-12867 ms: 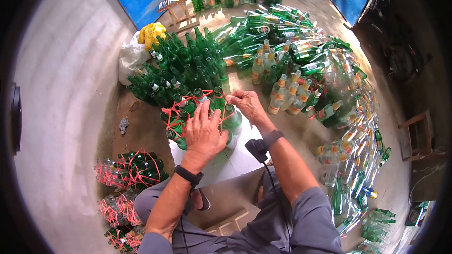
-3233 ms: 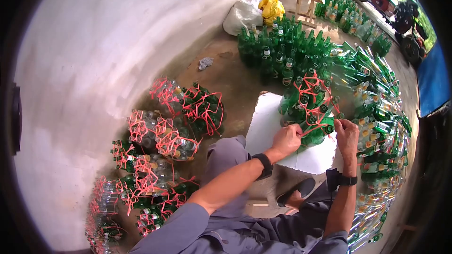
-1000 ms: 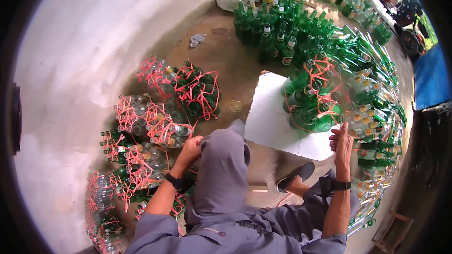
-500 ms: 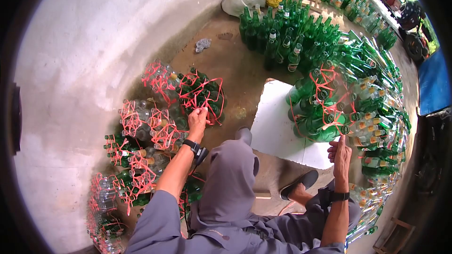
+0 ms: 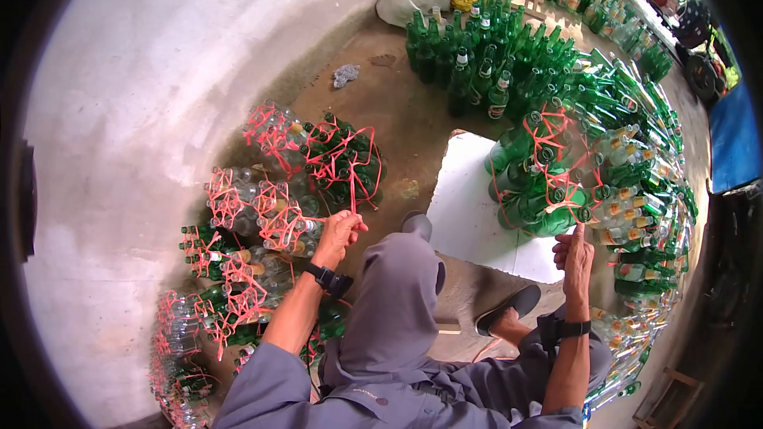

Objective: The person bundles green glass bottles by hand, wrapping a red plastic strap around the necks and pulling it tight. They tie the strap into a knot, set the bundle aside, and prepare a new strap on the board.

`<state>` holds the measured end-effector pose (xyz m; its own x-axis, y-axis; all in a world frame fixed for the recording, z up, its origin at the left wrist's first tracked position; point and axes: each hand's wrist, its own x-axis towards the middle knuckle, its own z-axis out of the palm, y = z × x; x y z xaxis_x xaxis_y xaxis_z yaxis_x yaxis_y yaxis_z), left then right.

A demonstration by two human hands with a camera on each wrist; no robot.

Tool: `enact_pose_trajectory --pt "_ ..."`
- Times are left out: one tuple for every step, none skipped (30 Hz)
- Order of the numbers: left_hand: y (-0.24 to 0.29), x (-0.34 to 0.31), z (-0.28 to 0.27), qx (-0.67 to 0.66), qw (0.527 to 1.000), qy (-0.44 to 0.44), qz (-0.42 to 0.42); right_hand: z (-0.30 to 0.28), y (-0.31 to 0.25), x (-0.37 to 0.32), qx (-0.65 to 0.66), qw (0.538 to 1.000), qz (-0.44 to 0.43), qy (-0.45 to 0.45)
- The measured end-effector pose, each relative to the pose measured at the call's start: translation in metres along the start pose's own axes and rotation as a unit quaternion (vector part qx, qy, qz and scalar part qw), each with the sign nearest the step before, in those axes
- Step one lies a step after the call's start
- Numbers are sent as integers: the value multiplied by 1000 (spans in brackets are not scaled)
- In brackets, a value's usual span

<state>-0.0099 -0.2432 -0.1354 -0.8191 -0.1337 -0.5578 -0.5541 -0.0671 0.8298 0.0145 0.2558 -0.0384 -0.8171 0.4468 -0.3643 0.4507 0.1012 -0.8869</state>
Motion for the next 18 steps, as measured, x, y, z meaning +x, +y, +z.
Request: enact_pose_trajectory --pt "-2 -6 0 0 1000 1 2 0 0 0 1 1000 -1 -1" --pt "-4 -12 0 5 1000 -5 21 0 2 1 1 1000 0 -2" --pt "-5 -17 -1 11 999 -10 41 -1 3 2 1 1000 1 -4" --pt "-4 -21 -2 41 998 2 55 -1 4 3 2 1000 0 -5" --pt "-6 -21 -4 41 998 4 56 -1 4 3 5 1000 -1 -6" --pt "-10 -20 -6 41 991 37 122 -1 5 3 8 1000 -2 -7" --pt "-15 -18 -8 42 979 71 186 -1 4 2 8 1000 -2 -9" --pt "-16 -14 -15 42 979 72 187 0 4 2 9 1000 -3 -7" --pt "-12 -9 -25 67 974 88 199 0 3 2 10 1000 -4 -4" --pt "-6 -5 -34 93 968 104 210 0 2 1 11 1000 -4 -5" --pt "1 1 -42 45 975 115 186 -1 2 1 7 1000 2 -8" --pt "8 12 -55 53 967 127 213 -1 2 1 4 1000 9 -10" --pt "14 25 -70 62 959 139 240 0 2 1 4 1000 9 -11" --pt "25 38 -84 67 962 151 216 1 2 1 8 1000 9 -4" --pt "37 49 -95 72 965 162 192 1 3 2 13 1000 10 3" --pt "55 51 -100 47 971 163 169 1 4 2 14 1000 10 3" --pt "72 53 -104 23 976 163 145 1 5 3 12 1000 8 4" --pt "69 73 -118 27 982 137 130 0 7 4 10 1000 6 5"
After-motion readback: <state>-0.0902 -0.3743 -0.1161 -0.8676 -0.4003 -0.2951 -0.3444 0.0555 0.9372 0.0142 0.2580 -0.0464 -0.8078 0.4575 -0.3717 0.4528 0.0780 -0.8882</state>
